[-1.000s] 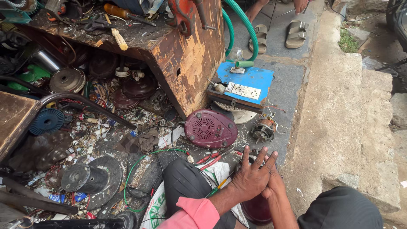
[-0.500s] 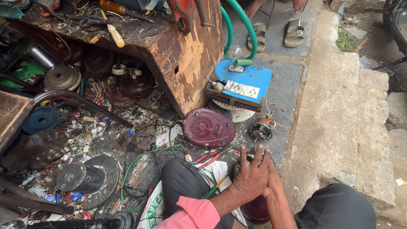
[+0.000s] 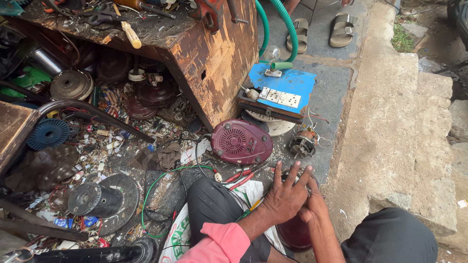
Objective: The person disassembles a small electric motor by removing the rotor from the stator by hand and using a screwdriver.
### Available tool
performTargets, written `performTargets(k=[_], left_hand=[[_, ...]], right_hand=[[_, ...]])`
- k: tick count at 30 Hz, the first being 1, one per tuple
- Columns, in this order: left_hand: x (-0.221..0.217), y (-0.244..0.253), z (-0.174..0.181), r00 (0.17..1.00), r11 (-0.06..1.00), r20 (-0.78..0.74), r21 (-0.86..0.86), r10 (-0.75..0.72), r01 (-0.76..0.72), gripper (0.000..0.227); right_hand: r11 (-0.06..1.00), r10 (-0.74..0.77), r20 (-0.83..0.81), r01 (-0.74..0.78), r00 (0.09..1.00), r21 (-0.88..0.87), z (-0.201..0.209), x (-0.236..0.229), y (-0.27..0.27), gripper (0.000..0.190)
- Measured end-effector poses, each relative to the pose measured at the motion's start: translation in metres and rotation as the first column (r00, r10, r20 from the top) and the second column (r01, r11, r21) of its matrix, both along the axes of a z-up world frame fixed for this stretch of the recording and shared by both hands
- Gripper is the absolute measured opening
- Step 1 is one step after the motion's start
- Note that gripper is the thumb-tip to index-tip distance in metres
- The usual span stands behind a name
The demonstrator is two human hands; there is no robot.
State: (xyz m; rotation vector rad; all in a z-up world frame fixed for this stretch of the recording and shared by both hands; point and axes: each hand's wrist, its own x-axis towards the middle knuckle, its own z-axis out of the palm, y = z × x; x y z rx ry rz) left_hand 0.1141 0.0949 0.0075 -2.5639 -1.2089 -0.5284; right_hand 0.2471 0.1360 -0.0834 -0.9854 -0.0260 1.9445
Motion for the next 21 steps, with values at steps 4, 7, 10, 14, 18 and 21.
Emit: performTargets(k=[4, 7, 10, 14, 18, 21], left_hand=[[0.001, 0.000, -0.001, 0.994, 0.999, 0.097, -0.005, -0.053, 0.054, 0.020], [-0.003, 0.001, -0.002, 0.999, 0.999, 0.038, -0.025, -0.024, 0.025, 0.023], [0.001, 0.002, -0.001, 0.998, 1.000, 0.061, 0.012, 0.014, -0.015, 0.024], [-0.003, -0.001, 0.001, 0.991, 0.995, 0.110, 0.074, -0.077, 0.069, 0.032], [-0.006, -0.002, 0.013, 0.994, 0.995, 0.111, -0.100, -0.008, 0.019, 0.019], [-0.006, -0.003, 0.034, 0.974, 0.993, 0.225, -0.112, -0.021, 0.047, 0.026]], right_hand=[[0.999, -0.002, -0.025, 0.003, 1.000, 0.035, -0.005, -0.001, 0.003, 0.052], [0.998, 0.048, -0.060, -0.050, 0.997, -0.030, -0.012, 0.003, 0.002, 0.059], [0.999, 0.048, -0.070, -0.047, 0.996, 0.025, -0.016, 0.004, 0.004, 0.052], [1.000, -0.002, -0.069, 0.003, 0.998, 0.007, -0.016, 0.003, 0.005, 0.047], [0.997, 0.044, -0.055, -0.047, 0.998, -0.058, -0.004, 0.002, 0.003, 0.052], [0.998, 0.029, -0.011, -0.029, 1.000, -0.052, 0.000, -0.001, 0.006, 0.049]])
